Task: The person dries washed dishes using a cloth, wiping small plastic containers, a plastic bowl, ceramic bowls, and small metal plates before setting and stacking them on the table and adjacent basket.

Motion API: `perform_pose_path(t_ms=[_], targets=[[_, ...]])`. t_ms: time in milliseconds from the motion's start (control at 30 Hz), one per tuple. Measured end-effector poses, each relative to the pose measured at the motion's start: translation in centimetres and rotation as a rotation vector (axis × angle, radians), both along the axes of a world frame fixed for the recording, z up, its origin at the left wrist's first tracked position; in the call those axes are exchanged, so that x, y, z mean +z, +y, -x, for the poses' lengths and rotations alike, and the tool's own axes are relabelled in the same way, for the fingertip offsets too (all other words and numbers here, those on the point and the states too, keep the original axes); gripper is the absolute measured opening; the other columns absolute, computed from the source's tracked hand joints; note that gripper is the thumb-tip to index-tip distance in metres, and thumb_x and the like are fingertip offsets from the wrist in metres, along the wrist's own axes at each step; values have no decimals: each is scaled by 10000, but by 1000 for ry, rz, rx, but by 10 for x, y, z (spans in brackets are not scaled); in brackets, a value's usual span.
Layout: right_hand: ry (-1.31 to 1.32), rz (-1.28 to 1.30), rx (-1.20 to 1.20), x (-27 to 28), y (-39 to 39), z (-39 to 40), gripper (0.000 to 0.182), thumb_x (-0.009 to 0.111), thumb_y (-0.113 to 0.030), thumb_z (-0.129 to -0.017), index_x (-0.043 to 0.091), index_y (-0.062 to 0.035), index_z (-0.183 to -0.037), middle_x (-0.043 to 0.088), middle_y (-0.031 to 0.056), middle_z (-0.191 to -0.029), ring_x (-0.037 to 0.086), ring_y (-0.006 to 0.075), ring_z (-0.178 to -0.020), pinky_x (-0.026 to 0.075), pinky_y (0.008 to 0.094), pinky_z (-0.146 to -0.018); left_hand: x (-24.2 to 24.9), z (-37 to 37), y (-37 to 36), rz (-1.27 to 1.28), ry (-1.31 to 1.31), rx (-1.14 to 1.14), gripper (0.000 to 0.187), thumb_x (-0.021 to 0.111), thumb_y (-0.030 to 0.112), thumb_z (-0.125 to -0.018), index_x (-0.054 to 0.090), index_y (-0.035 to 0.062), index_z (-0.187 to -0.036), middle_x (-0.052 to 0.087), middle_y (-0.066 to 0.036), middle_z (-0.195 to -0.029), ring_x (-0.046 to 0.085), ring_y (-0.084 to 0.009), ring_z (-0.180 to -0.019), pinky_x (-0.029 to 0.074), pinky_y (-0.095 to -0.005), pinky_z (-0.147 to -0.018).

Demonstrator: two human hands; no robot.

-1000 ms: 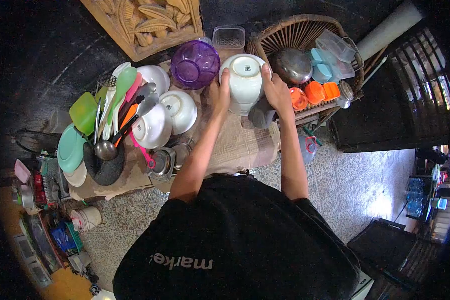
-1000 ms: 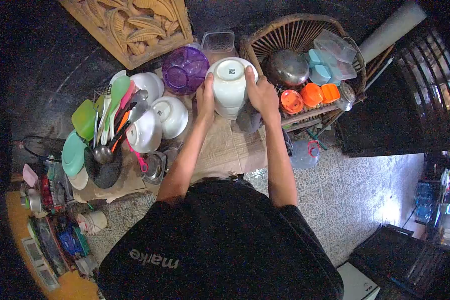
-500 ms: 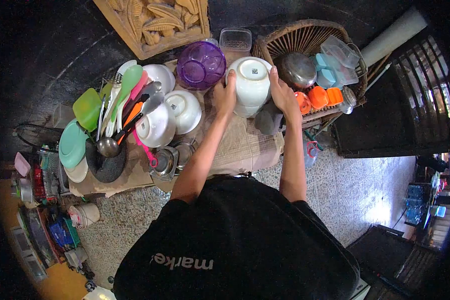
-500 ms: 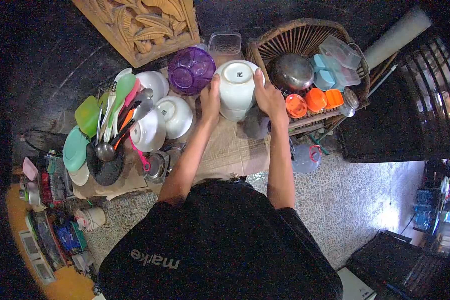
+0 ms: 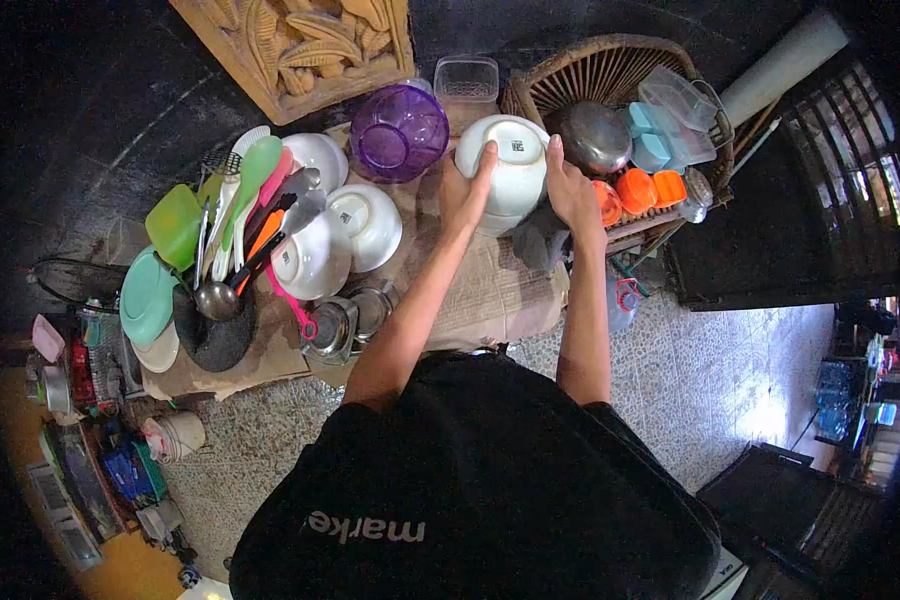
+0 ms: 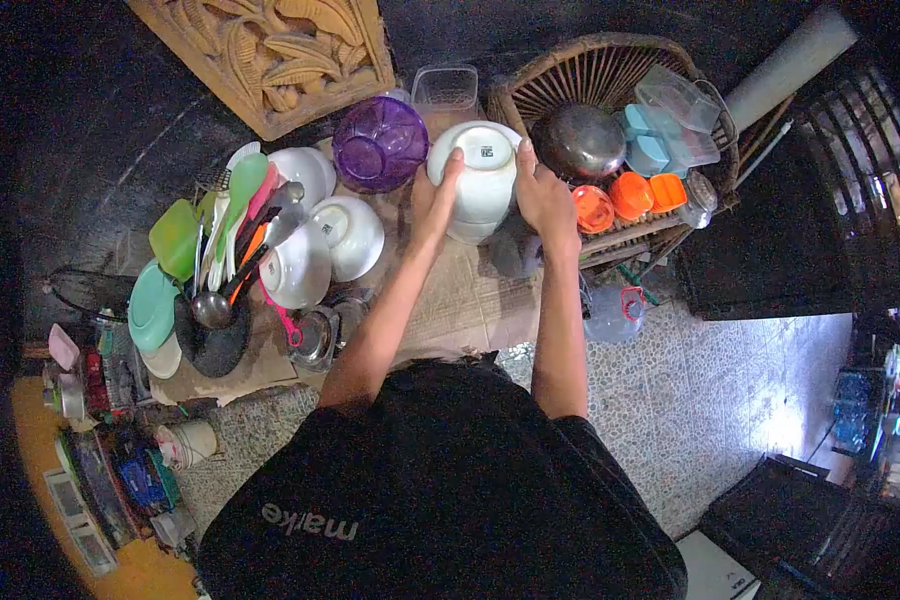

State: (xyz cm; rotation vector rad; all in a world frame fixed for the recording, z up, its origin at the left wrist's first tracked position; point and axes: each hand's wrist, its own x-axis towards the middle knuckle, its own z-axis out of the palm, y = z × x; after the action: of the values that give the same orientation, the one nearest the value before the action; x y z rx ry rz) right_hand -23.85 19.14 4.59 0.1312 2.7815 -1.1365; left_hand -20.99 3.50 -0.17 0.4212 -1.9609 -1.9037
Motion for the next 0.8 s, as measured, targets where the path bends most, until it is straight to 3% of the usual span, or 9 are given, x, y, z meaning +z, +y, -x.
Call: perform_pose_path(t_ms=[133, 300, 500, 600, 800], targets=[[-31, 0, 43, 3, 0, 0, 960, 110, -710, -917, 586, 81, -1181, 555, 361, -1175, 446, 476, -1242, 329, 467, -1045, 3, -1, -7, 19, -17, -27, 792, 615, 607, -823, 514, -91, -1184, 645, -228, -1056, 627, -308, -1009, 457, -392, -901], [-60, -49, 13, 3, 1, 7, 979, 184, -743, -892, 629, 109, -1077, 577, 375, -1114, 499, 473, -1193, 367, 460, -1013, 8, -5, -7, 11, 18, 17, 731, 605, 586, -838, 554, -65, -1167, 651, -218, -1054, 635, -295, -991, 461, -382, -884], [75, -20, -37, 7, -6, 2, 911, 324, -696, -892, 641, 154, -966, 590, 387, -1035, 557, 490, -1087, 420, 495, -948, -16, 1, -17, -45, -43, -31, 647, 543, 524, -902, 576, -53, -1192, 642, -219, -1112, 603, -313, -1059, 426, -387, -937], [80, -71, -29, 12, -10, 1, 887, 351, -682, -893, 637, 152, -978, 590, 384, -1036, 560, 483, -1087, 425, 495, -943, -17, -1, -12, -145, -14, -7, 629, 497, 500, -934, 547, -47, -1239, 613, -233, -1177, 573, -322, -1118, 400, -390, -970], [157, -8, -71, 4, -4, -4, 858, 337, -659, -907, 638, 141, -976, 591, 382, -1031, 557, 489, -1080, 426, 503, -936, 11, -13, -4, -31, -26, 8, 652, 468, 504, -946, 491, -49, -1291, 588, -244, -1214, 559, -329, -1151, 393, -395, -982]])
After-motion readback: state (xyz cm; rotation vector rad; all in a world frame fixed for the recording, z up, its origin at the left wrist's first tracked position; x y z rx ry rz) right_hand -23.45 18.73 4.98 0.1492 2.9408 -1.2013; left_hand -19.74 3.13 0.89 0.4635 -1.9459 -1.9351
